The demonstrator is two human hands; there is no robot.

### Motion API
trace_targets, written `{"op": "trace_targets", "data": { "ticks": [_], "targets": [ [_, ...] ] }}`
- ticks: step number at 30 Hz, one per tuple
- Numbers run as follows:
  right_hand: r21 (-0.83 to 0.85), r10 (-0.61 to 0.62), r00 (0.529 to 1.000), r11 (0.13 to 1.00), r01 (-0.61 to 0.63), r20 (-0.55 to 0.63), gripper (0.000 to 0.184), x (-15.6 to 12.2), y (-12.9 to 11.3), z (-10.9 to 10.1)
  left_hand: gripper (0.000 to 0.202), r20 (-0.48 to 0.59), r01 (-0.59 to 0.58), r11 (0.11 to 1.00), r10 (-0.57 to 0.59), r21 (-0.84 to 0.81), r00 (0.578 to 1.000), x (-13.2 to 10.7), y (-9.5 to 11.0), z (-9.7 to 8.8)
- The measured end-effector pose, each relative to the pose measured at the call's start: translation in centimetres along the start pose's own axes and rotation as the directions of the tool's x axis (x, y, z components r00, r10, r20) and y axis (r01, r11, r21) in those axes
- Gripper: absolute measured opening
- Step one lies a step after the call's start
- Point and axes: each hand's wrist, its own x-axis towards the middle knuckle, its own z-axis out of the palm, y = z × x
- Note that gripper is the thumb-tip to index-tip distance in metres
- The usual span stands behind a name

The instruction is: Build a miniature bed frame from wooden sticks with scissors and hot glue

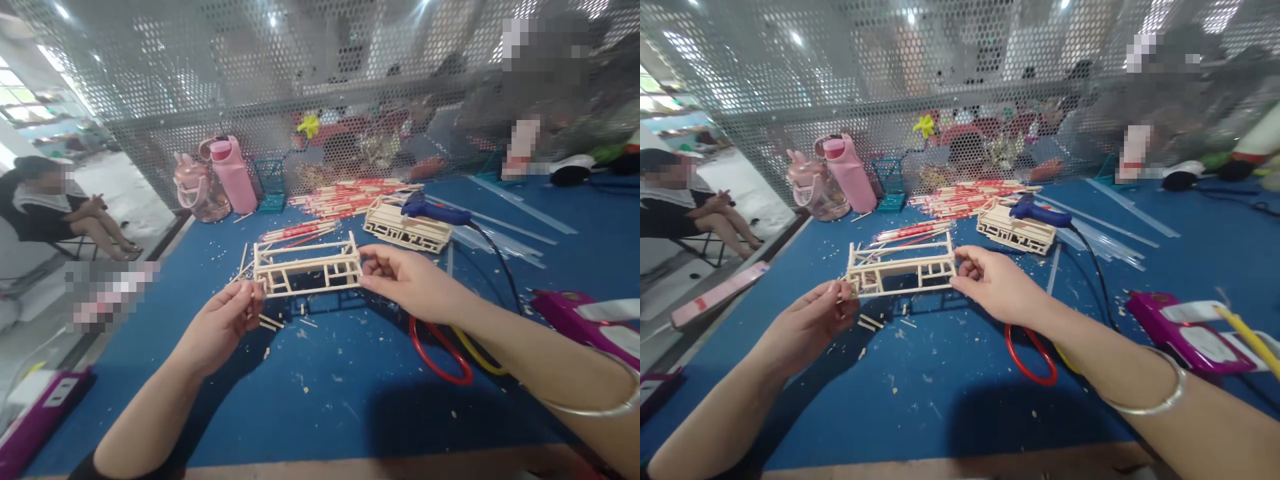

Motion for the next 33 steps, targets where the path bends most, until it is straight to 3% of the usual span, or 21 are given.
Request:
{"op": "trace_targets", "data": {
  "ticks": [6, 11, 14, 16, 17, 19, 20, 23, 26, 31, 33],
  "targets": [
    [-0.003, -0.073, 0.997, 0.997, 0.073, -0.038, 0.034, 0.0, 0.9, -0.5, 0.036, 0.034, -0.087, 0.995, 0.089, -0.050, 0.995, -0.3, -1.2, 0.6],
    [0.066, -0.115, 0.988, 0.990, 0.122, -0.105, 0.026, 0.8, 2.2, -0.1, 0.037, 0.115, -0.133, 0.983, 0.119, 0.124, 0.986, 0.0, -2.5, 0.3],
    [0.076, -0.118, 0.989, 0.989, 0.125, -0.085, 0.035, 1.2, 2.4, -1.2, 0.038, 0.107, -0.157, 0.976, 0.142, 0.151, 0.984, 0.1, -2.7, 0.3],
    [-0.028, -0.098, 0.985, 0.995, 0.095, -0.144, 0.044, 1.7, 2.8, -3.2, 0.037, 0.102, -0.151, 0.979, 0.137, 0.135, 0.985, 0.1, -2.7, 0.4],
    [-0.126, -0.095, 0.966, 0.990, 0.066, -0.239, 0.044, 2.0, 3.1, -4.5, 0.037, 0.106, -0.148, 0.981, 0.135, 0.126, 0.985, 0.1, -2.7, 0.4],
    [-0.403, -0.136, 0.893, 0.914, -0.054, -0.428, 0.038, 2.9, 4.1, -7.2, 0.036, 0.110, -0.145, 0.983, 0.133, 0.110, 0.985, 0.1, -2.6, 0.5],
    [-0.516, -0.142, 0.883, 0.847, -0.125, -0.447, 0.040, 3.3, 4.8, -8.4, 0.036, 0.110, -0.144, 0.984, 0.133, 0.103, 0.985, 0.1, -2.6, 0.6],
    [-0.646, -0.055, 0.921, 0.729, -0.226, -0.385, 0.035, 4.6, 6.5, -10.6, 0.035, 0.109, -0.142, 0.986, 0.131, 0.092, 0.985, 0.1, -2.7, 0.5],
    [-0.671, -0.034, 0.943, 0.712, -0.210, -0.331, 0.037, 5.3, 7.1, -11.2, 0.034, 0.116, -0.145, 0.985, 0.135, 0.089, 0.984, 0.1, -2.8, 0.5],
    [-0.668, 0.073, 0.948, 0.694, -0.270, -0.309, 0.059, 6.1, 6.2, -11.5, 0.034, 0.125, -0.136, 0.989, 0.128, 0.057, 0.984, 0.0, -2.9, 0.5],
    [-0.697, 0.017, 0.940, 0.667, -0.265, -0.341, 0.056, 6.2, 5.9, -11.8, 0.035, 0.129, -0.126, 0.991, 0.119, 0.052, 0.984, 0.0, -2.9, 0.5]
  ]
}}
